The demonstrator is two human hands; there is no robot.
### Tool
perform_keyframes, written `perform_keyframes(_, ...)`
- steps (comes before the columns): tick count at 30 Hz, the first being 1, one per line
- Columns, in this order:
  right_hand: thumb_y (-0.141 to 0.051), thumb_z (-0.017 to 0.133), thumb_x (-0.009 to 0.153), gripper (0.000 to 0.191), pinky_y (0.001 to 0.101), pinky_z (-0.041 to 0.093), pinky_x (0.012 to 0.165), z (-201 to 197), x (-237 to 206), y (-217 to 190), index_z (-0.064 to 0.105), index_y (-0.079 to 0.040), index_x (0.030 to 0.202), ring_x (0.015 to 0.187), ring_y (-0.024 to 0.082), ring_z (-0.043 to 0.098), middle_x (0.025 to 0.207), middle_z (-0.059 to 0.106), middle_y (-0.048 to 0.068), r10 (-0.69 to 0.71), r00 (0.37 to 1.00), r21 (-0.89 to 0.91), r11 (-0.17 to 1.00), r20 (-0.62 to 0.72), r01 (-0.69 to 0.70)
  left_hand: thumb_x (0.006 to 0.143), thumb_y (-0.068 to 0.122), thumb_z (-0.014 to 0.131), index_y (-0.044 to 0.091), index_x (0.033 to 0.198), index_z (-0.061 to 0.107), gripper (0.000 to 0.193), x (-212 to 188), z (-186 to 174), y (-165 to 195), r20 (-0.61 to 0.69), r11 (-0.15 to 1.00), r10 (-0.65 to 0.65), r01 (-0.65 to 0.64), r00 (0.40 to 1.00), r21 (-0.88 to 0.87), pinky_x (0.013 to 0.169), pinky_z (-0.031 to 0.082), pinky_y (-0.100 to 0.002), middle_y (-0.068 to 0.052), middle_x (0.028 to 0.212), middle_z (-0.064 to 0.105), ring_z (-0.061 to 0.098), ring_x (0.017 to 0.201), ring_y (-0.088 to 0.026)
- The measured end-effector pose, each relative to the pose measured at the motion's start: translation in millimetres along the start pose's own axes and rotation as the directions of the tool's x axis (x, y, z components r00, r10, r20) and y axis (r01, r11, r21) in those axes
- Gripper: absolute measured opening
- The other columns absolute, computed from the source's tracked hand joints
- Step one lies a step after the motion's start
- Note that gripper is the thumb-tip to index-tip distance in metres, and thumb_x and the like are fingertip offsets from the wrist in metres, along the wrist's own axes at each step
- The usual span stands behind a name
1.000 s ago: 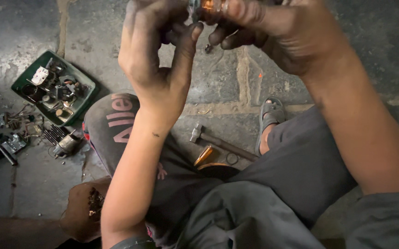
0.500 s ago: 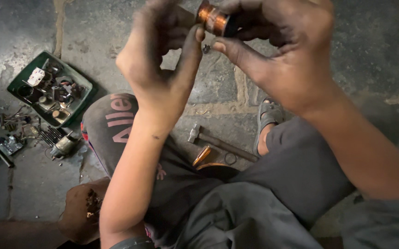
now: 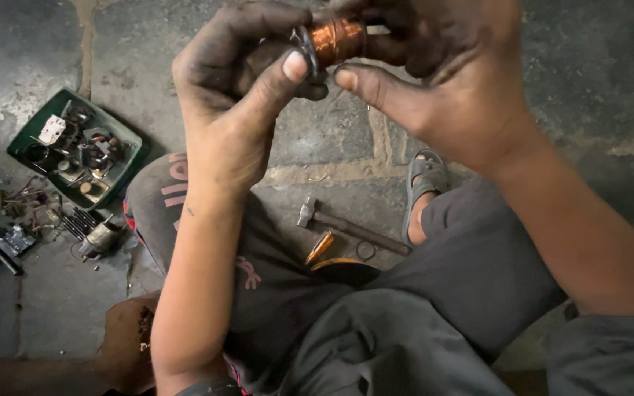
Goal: The person sits on the floor and disassembles a cylindrical electrical component, removing a copper-wound coil. They then inspect the coil and its metal core, manipulating the parts with both hands.
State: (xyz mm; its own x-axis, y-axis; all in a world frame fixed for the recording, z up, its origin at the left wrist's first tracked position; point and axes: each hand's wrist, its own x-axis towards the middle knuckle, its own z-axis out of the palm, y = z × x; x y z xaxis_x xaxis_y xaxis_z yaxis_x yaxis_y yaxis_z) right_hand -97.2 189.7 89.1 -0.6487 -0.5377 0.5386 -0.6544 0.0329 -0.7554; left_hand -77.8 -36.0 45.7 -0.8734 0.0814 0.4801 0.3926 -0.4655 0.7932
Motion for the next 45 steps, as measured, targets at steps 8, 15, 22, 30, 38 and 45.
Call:
perform_keyframes(8, 0.007, 0.069, 0.115, 0.017, 0.0306, 0.062, 0.108, -17, 4, 0, 0.061, -0.001, 0.128, 0.117, 0.017, 0.071, 0.125, 0.070, 0.008, 0.020, 0.996, 0.191, 0.981, 0.091, -0.037, 0.108, -0.007, 0.071, -0.004, 0.116, 0.060, 0.014, 0, -2, 1, 0.086, 0.998, 0.061, -0.060, 0.994, -0.025, 0.086, 0.057, -0.029, -0.010, 0.114, 0.062, 0.063, 0.096, -0.015)
perform_keyframes(15, 0.011, 0.073, 0.111, 0.025, 0.0307, 0.061, 0.106, -16, -5, -3, 0.062, -0.001, 0.130, 0.118, 0.016, 0.069, 0.128, 0.070, 0.009, 0.054, 0.998, 0.152, 0.987, 0.040, -0.060, 0.103, -0.008, 0.075, -0.005, 0.119, 0.060, 0.022, -3, 3, 5, -0.038, 0.999, 0.029, -0.030, 0.999, -0.032, 0.094, 0.051, -0.027, -0.010, 0.115, 0.066, 0.062, 0.102, -0.015)
perform_keyframes(22, 0.013, 0.071, 0.110, 0.023, 0.0310, 0.061, 0.107, -18, -9, -3, 0.062, 0.001, 0.128, 0.118, 0.018, 0.070, 0.125, 0.071, 0.010, 0.043, 0.999, 0.070, 0.997, 0.016, -0.044, 0.094, -0.009, 0.075, -0.006, 0.126, 0.058, 0.036, 2, 15, 19, -0.021, 1.000, 0.013, -0.013, 1.000, 0.019, 0.100, 0.057, -0.028, -0.010, 0.119, 0.065, 0.066, 0.113, -0.017)
perform_keyframes(30, 0.008, 0.065, 0.105, 0.035, 0.0317, 0.059, 0.115, -16, 8, -15, 0.054, -0.003, 0.137, 0.126, 0.017, 0.068, 0.134, 0.065, 0.007, 0.119, 0.985, 0.211, 0.967, 0.129, -0.145, 0.098, -0.020, 0.071, -0.004, 0.123, 0.059, 0.032, -4, 19, 19, 0.056, 0.930, 0.143, -0.154, 0.988, 0.333, 0.095, 0.060, -0.024, -0.005, 0.120, 0.057, 0.061, 0.111, -0.011)
perform_keyframes(38, 0.004, 0.071, 0.106, 0.030, 0.0304, 0.065, 0.102, -21, 9, -18, 0.060, -0.003, 0.133, 0.118, 0.017, 0.071, 0.125, 0.069, 0.009, 0.195, 0.970, 0.071, 0.976, 0.146, -0.206, 0.093, -0.018, 0.073, -0.001, 0.113, 0.064, 0.028, -11, 15, 18, 0.090, 0.699, 0.256, -0.249, 0.962, 0.671, 0.075, 0.048, -0.020, -0.005, 0.119, 0.056, 0.058, 0.092, -0.008)
perform_keyframes(45, 0.010, 0.072, 0.107, 0.029, 0.0305, 0.065, 0.107, -23, 4, -20, 0.058, 0.000, 0.130, 0.123, 0.020, 0.072, 0.126, 0.069, 0.011, 0.069, 0.989, -0.082, 0.995, 0.128, -0.058, 0.098, -0.012, 0.085, 0.002, 0.113, 0.065, 0.029, -14, 15, 16, 0.168, 0.565, 0.323, -0.333, 0.931, 0.755, 0.084, 0.052, -0.024, -0.006, 0.118, 0.053, 0.061, 0.105, -0.010)
